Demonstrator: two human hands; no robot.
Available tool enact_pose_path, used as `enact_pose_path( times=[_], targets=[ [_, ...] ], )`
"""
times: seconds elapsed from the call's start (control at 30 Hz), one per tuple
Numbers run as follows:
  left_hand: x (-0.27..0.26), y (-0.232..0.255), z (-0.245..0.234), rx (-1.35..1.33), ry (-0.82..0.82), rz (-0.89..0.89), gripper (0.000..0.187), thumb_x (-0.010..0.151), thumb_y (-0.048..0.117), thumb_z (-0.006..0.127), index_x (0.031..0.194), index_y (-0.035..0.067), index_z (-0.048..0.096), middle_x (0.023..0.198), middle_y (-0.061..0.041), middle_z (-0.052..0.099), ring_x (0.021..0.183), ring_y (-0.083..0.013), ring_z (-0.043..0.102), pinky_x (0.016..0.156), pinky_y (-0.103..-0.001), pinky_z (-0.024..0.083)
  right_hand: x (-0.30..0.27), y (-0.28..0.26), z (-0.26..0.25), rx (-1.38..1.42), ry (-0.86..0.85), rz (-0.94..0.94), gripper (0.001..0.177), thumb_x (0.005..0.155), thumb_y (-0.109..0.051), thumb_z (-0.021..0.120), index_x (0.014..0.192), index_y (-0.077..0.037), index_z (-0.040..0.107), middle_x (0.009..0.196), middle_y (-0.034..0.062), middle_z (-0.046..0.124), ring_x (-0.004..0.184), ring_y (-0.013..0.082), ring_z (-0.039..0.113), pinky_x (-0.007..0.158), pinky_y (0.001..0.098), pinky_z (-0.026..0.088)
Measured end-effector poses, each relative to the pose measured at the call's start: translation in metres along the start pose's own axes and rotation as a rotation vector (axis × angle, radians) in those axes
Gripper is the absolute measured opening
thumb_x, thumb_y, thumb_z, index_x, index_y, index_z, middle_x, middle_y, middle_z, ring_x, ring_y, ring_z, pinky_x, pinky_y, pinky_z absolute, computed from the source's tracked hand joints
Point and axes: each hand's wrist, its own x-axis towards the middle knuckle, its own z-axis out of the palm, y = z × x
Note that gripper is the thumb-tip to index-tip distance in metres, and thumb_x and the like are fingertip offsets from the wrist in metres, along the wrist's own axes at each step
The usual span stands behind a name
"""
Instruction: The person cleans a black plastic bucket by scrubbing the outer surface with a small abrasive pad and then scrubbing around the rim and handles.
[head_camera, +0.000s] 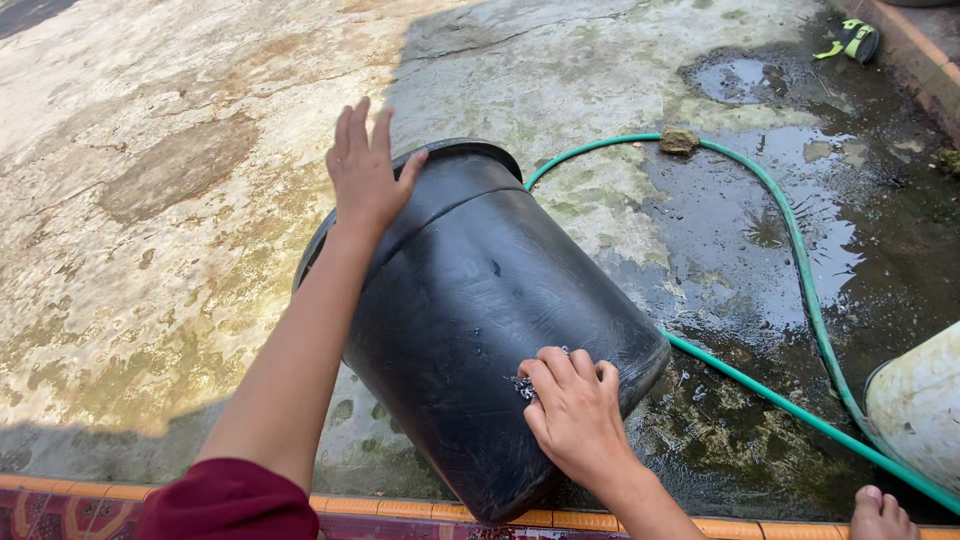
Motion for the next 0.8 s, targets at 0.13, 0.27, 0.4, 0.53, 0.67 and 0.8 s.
enact_pose_path(
  times=[0.13, 0.27, 0.4, 0.53, 0.67, 0.8],
  targets=[
    [-0.027, -0.057, 0.048, -0.289, -0.861, -0.412, 0.040, 0.098, 0.043, 0.062, 0.117, 0.007, 0.063, 0.103, -0.025, 0.069, 0.101, -0.0454, 0.065, 0.086, -0.057, 0.050, 0.007, 0.053, 0.005, -0.033, 0.076, 0.108, 0.033, 0.085, -0.014, 0.064, 0.118, -0.013, 0.065, 0.121, 0.0068, 0.060, 0.112, 0.0284, 0.054, 0.096, 0.0503, 0.036],
    [-0.070, -0.052, 0.046, -0.247, -0.719, -0.428, 0.020, 0.098, 0.028, 0.062, 0.105, 0.009, 0.063, 0.093, -0.023, 0.072, 0.092, -0.0462, 0.068, 0.079, -0.059, 0.051, 0.061, 0.138, 0.024, -0.011, 0.139, 0.305, 0.027, 0.093, -0.011, 0.059, 0.119, -0.011, 0.067, 0.121, 0.0135, 0.063, 0.109, 0.0385, 0.054, 0.097, 0.0479, 0.044],
    [-0.078, -0.029, 0.004, -0.149, -0.684, -0.464, 0.019, 0.095, 0.025, 0.063, 0.102, 0.008, 0.064, 0.089, -0.022, 0.072, 0.088, -0.0454, 0.068, 0.075, -0.058, 0.052, 0.121, 0.087, 0.058, -0.059, 0.294, 0.168, 0.033, 0.087, -0.001, 0.054, 0.118, -0.003, 0.068, 0.119, 0.0182, 0.064, 0.108, 0.0406, 0.054, 0.097, 0.0482, 0.044],
    [-0.089, 0.003, -0.049, -0.116, -0.713, -0.573, 0.018, 0.097, 0.024, 0.063, 0.102, 0.007, 0.065, 0.085, -0.023, 0.071, 0.084, -0.0453, 0.069, 0.074, -0.057, 0.053, 0.071, -0.032, 0.076, -0.147, 0.221, -0.093, 0.049, 0.084, 0.000, 0.056, 0.133, 0.001, 0.060, 0.132, 0.0167, 0.056, 0.122, 0.0375, 0.052, 0.117, 0.0529, 0.035],
    [-0.103, 0.007, -0.090, -0.122, -0.665, -0.613, 0.017, 0.096, 0.021, 0.064, 0.099, 0.004, 0.064, 0.082, -0.021, 0.071, 0.081, -0.0445, 0.069, 0.072, -0.056, 0.053, 0.006, 0.000, 0.036, -0.240, 0.200, -0.034, 0.048, 0.087, -0.004, 0.058, 0.135, -0.004, 0.060, 0.131, 0.0123, 0.059, 0.122, 0.0325, 0.054, 0.114, 0.0602, 0.031],
    [-0.119, 0.019, -0.114, -0.132, -0.572, -0.691, 0.018, 0.094, 0.020, 0.066, 0.105, 0.006, 0.067, 0.082, -0.022, 0.071, 0.079, -0.0449, 0.069, 0.070, -0.055, 0.053, 0.019, 0.125, -0.013, -0.270, 0.210, 0.349, 0.030, 0.097, -0.013, 0.056, 0.123, -0.003, 0.068, 0.128, 0.0155, 0.065, 0.120, 0.0365, 0.057, 0.112, 0.0534, 0.035]
  ],
)
